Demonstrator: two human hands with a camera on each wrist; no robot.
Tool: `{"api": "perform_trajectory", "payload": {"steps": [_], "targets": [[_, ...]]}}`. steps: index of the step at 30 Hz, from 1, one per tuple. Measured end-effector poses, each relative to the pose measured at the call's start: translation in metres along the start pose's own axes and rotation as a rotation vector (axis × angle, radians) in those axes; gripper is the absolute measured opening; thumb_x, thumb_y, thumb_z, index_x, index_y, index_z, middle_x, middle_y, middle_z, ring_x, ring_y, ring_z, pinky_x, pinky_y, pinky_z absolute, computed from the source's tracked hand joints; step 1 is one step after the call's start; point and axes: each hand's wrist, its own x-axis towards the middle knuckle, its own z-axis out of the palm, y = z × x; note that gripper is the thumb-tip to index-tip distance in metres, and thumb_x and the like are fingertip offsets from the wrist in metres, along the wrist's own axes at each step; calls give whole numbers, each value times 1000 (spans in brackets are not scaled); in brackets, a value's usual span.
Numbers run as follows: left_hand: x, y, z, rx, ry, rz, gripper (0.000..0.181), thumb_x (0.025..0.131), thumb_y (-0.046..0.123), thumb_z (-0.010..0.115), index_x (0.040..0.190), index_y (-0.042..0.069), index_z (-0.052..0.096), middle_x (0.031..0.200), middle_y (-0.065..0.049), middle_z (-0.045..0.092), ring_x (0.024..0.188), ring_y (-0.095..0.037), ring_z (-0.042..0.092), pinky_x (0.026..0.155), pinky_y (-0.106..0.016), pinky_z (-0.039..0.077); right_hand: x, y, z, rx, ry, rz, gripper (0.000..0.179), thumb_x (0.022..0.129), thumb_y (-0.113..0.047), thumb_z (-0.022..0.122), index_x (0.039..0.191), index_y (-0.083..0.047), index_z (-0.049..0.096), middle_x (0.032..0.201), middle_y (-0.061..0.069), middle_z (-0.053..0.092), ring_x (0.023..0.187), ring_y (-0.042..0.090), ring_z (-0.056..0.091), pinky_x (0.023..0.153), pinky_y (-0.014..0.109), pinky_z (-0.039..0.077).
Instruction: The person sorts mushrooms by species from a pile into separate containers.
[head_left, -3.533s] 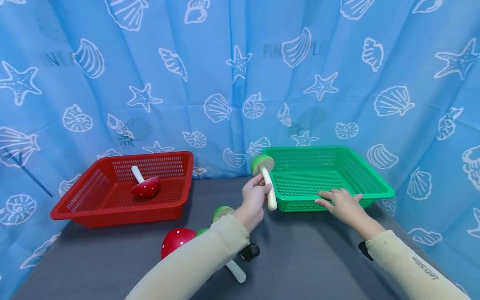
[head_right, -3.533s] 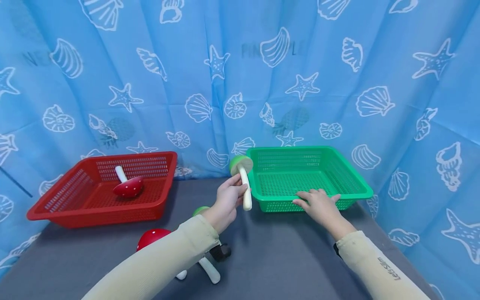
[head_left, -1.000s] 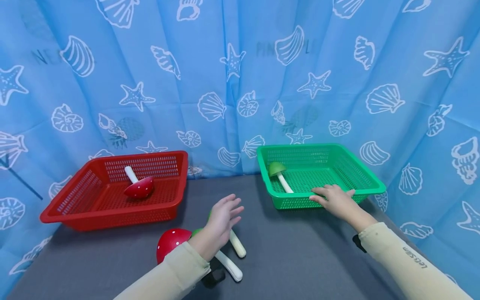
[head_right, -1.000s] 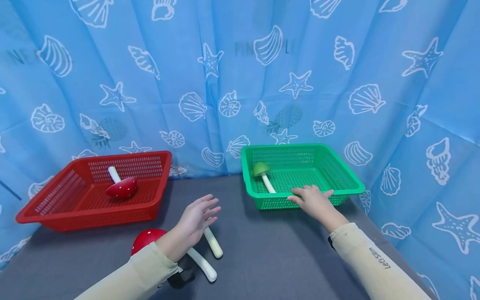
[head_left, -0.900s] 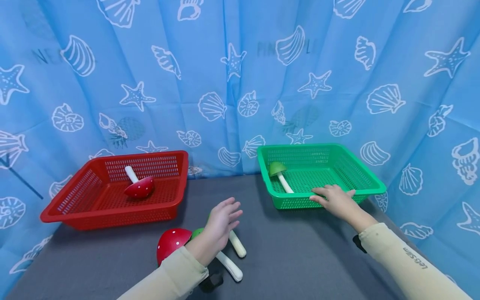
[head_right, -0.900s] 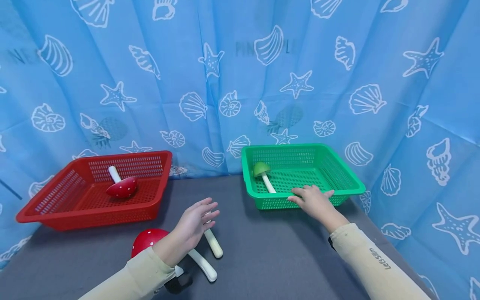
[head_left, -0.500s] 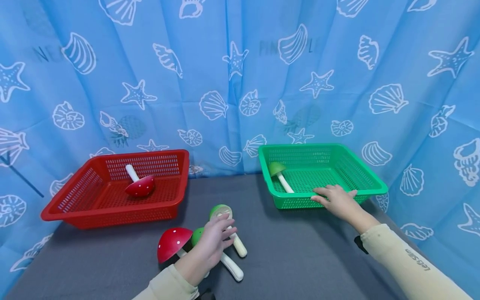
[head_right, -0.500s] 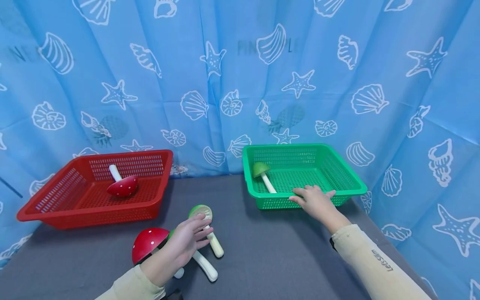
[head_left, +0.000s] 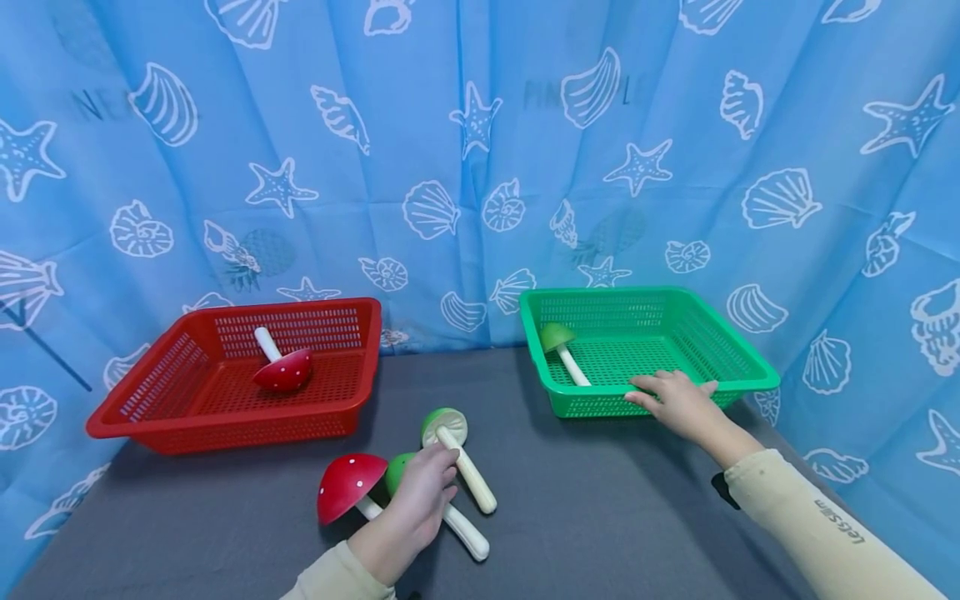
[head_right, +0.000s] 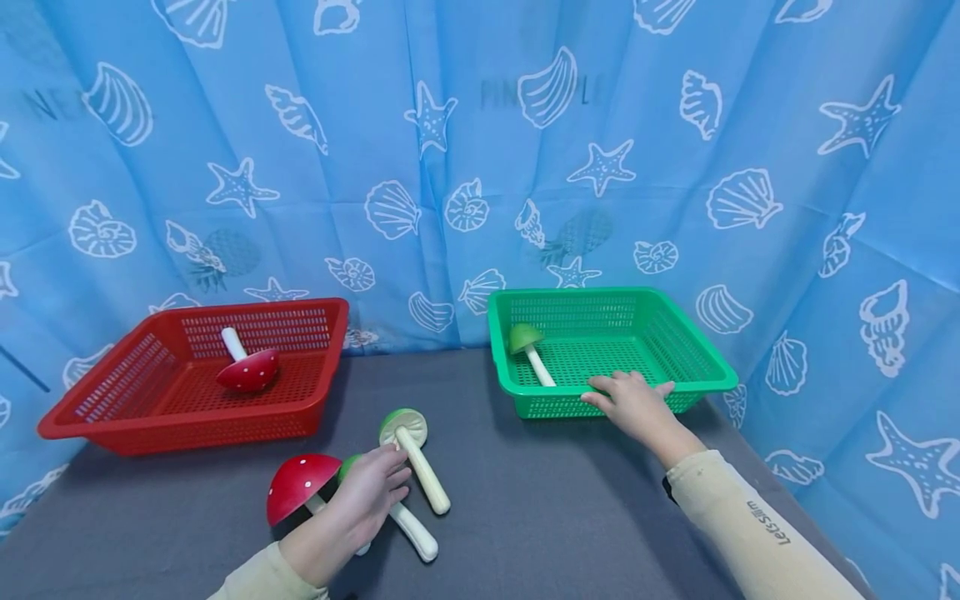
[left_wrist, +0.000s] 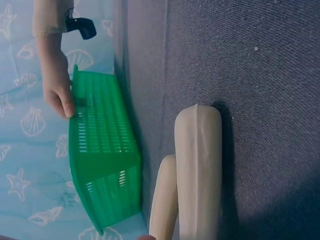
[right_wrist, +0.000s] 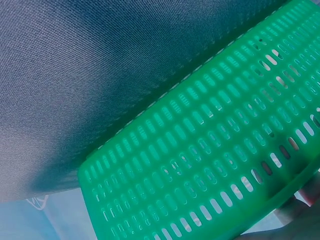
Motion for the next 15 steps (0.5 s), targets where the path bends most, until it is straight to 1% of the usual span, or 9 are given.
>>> {"api": "perform_trajectory", "payload": {"steps": [5, 8, 12, 15], "targets": [[3, -4, 7, 40, 66, 27, 71, 101, 14, 44, 146, -17, -1, 150, -40, 6, 139, -53, 8, 113, -59, 15, 0, 2, 1, -5, -1, -2, 47, 96, -36, 59, 126, 0, 61, 125, 35, 53, 119, 63, 36, 81, 89, 9], [8, -7, 12, 60, 88, 39, 71, 100, 15, 46, 147, -16, 2, 151, -39, 5, 139, -54, 6, 113, -59, 13, 0, 2, 1, -6, -2, -4, 47, 96, -37, 59, 126, 0, 62, 125, 34, 53, 119, 63, 36, 80, 89, 10], [15, -14, 16, 69, 110, 28, 68, 99, 13, 47, 146, -17, 8, 148, -39, 13, 138, -54, 13, 112, -60, 17, 0, 1, 1, -1, -4, -2, 46, 96, -34, 59, 126, 0, 61, 126, 35, 53, 120, 64, 36, 81, 89, 9], [19, -18, 17, 53, 122, 9, 66, 99, 8, 47, 146, -17, 8, 147, -40, 15, 137, -52, 17, 111, -59, 22, 0, 0, 0, -2, -4, -2, 46, 96, -34, 59, 127, 0, 61, 127, 35, 52, 120, 64, 35, 82, 89, 9]]}}
